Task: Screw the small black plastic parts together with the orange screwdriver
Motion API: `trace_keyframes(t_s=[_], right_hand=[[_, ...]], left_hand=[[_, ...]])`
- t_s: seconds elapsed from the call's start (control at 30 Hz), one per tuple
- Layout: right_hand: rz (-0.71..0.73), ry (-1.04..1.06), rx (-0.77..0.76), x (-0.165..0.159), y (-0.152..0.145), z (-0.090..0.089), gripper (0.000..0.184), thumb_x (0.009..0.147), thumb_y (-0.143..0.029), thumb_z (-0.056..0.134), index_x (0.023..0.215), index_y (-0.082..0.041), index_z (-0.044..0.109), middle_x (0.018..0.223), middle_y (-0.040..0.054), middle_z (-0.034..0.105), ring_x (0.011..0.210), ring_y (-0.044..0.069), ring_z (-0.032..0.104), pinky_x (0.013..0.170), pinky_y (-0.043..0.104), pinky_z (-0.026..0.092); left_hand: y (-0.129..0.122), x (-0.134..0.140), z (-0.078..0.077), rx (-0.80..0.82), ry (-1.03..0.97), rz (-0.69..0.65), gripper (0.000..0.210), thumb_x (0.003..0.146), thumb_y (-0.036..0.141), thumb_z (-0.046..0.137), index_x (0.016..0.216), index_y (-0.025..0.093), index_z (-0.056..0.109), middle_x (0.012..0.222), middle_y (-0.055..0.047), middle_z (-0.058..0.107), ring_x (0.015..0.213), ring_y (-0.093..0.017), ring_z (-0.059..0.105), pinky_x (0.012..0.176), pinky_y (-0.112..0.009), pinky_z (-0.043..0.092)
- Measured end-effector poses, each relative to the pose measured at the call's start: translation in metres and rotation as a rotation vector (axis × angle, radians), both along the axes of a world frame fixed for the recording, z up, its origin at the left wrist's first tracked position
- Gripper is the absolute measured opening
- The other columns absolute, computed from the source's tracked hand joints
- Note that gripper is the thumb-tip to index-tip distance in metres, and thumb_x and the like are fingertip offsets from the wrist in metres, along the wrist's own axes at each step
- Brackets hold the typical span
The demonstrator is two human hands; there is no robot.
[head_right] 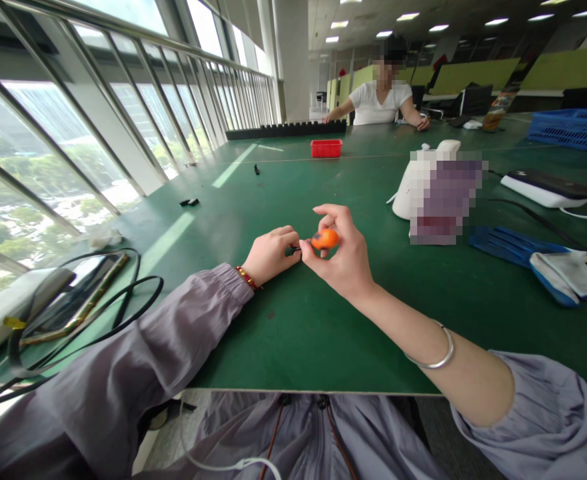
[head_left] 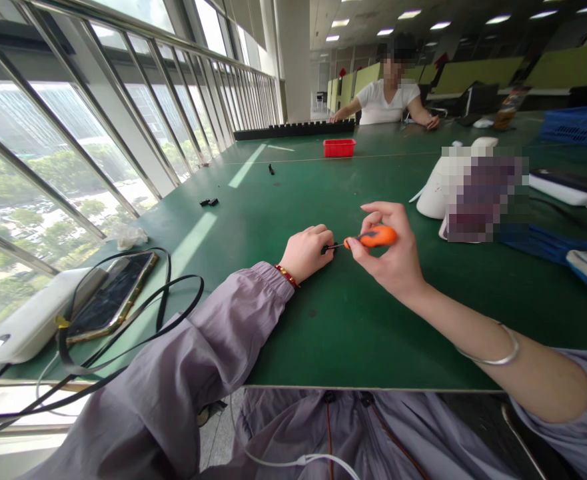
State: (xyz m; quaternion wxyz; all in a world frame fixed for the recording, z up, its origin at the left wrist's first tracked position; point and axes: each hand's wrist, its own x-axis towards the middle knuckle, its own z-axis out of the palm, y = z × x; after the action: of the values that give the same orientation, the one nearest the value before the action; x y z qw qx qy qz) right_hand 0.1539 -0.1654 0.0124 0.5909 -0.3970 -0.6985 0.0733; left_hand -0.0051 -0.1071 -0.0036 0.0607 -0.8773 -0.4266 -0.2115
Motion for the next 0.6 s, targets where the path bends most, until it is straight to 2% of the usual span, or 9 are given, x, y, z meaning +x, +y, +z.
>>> trace_keyframes(t_s=[0.07, 0.17, 0.23, 0.3, 0.37, 0.43, 0.53, 0.6], right_hand=[[-0.059, -0.058, -0.013, -0.0005, -0.0021, 0.0000, 0.039, 0.070, -0.031, 0.066, 0.104, -0.023, 0.048, 0.065, -0.0060, 0.044, 0.052, 0.011, 0.047, 0.053, 0.026, 0.042], [-0.103, -0.161, -0.050, -0.0019, -0.0059, 0.0012, 0.023, 0.072, -0.034, 0.065, 0.088, -0.023, 0.054, 0.049, -0.0092, 0.038, 0.043, 0.009, 0.040, 0.049, 0.025, 0.036], [-0.090, -0.175, -0.044, -0.0029, -0.0075, 0.0022, 0.014, 0.075, -0.033, 0.063, 0.080, -0.022, 0.055, 0.046, -0.0087, 0.039, 0.042, 0.009, 0.040, 0.049, 0.024, 0.036], [-0.079, -0.147, -0.008, -0.0034, -0.0073, 0.0026, 0.011, 0.076, -0.030, 0.062, 0.082, -0.022, 0.056, 0.052, -0.0066, 0.047, 0.045, 0.009, 0.045, 0.051, 0.024, 0.039], [-0.078, -0.110, 0.032, -0.0031, -0.0057, 0.0023, 0.018, 0.074, -0.025, 0.062, 0.091, -0.022, 0.056, 0.067, -0.0034, 0.055, 0.052, 0.010, 0.050, 0.057, 0.025, 0.043], [-0.092, -0.076, 0.045, -0.0023, -0.0039, 0.0014, 0.031, 0.072, -0.023, 0.063, 0.101, -0.021, 0.054, 0.077, -0.0010, 0.056, 0.059, 0.012, 0.054, 0.062, 0.027, 0.046], [-0.115, -0.097, -0.008, -0.0017, -0.0032, 0.0003, 0.038, 0.069, -0.028, 0.066, 0.103, -0.020, 0.052, 0.064, -0.0047, 0.048, 0.056, 0.013, 0.050, 0.058, 0.027, 0.044], [-0.112, -0.143, -0.051, -0.0021, -0.0043, 0.0003, 0.027, 0.071, -0.030, 0.065, 0.095, -0.021, 0.054, 0.052, -0.0081, 0.040, 0.048, 0.012, 0.044, 0.053, 0.026, 0.039]], left_hand=[[-0.0002, -0.0001, 0.0005, -0.011, -0.002, -0.004, 0.008, 0.080, 0.023, 0.053, 0.079, 0.020, 0.060, 0.089, -0.002, 0.062, 0.082, -0.015, 0.057, 0.060, -0.025, 0.038], [-0.0007, 0.0000, 0.0012, -0.025, -0.002, -0.006, 0.009, 0.080, 0.022, 0.053, 0.080, 0.020, 0.061, 0.091, -0.002, 0.062, 0.086, -0.016, 0.058, 0.062, -0.025, 0.040], [-0.0011, 0.0002, 0.0015, -0.024, 0.000, -0.002, 0.009, 0.081, 0.022, 0.052, 0.081, 0.020, 0.061, 0.091, -0.002, 0.062, 0.086, -0.016, 0.058, 0.063, -0.025, 0.040], [-0.0015, 0.0005, 0.0016, -0.022, 0.001, 0.003, 0.009, 0.081, 0.023, 0.052, 0.080, 0.019, 0.061, 0.091, -0.003, 0.062, 0.084, -0.016, 0.058, 0.062, -0.025, 0.040], [-0.0018, 0.0007, 0.0017, -0.023, -0.002, 0.008, 0.010, 0.082, 0.023, 0.052, 0.079, 0.019, 0.061, 0.090, -0.002, 0.062, 0.082, -0.015, 0.057, 0.062, -0.025, 0.040], [-0.0018, 0.0008, 0.0020, -0.025, -0.003, 0.008, 0.010, 0.082, 0.023, 0.052, 0.079, 0.019, 0.061, 0.090, -0.002, 0.062, 0.081, -0.015, 0.057, 0.062, -0.025, 0.040], [-0.0014, 0.0008, 0.0024, -0.028, 0.003, 0.003, 0.009, 0.081, 0.022, 0.052, 0.079, 0.019, 0.061, 0.090, -0.002, 0.062, 0.082, -0.015, 0.057, 0.061, -0.025, 0.039], [-0.0010, 0.0006, 0.0023, -0.029, 0.005, 0.000, 0.009, 0.080, 0.021, 0.052, 0.079, 0.019, 0.061, 0.090, -0.002, 0.062, 0.083, -0.015, 0.058, 0.060, -0.025, 0.038]])
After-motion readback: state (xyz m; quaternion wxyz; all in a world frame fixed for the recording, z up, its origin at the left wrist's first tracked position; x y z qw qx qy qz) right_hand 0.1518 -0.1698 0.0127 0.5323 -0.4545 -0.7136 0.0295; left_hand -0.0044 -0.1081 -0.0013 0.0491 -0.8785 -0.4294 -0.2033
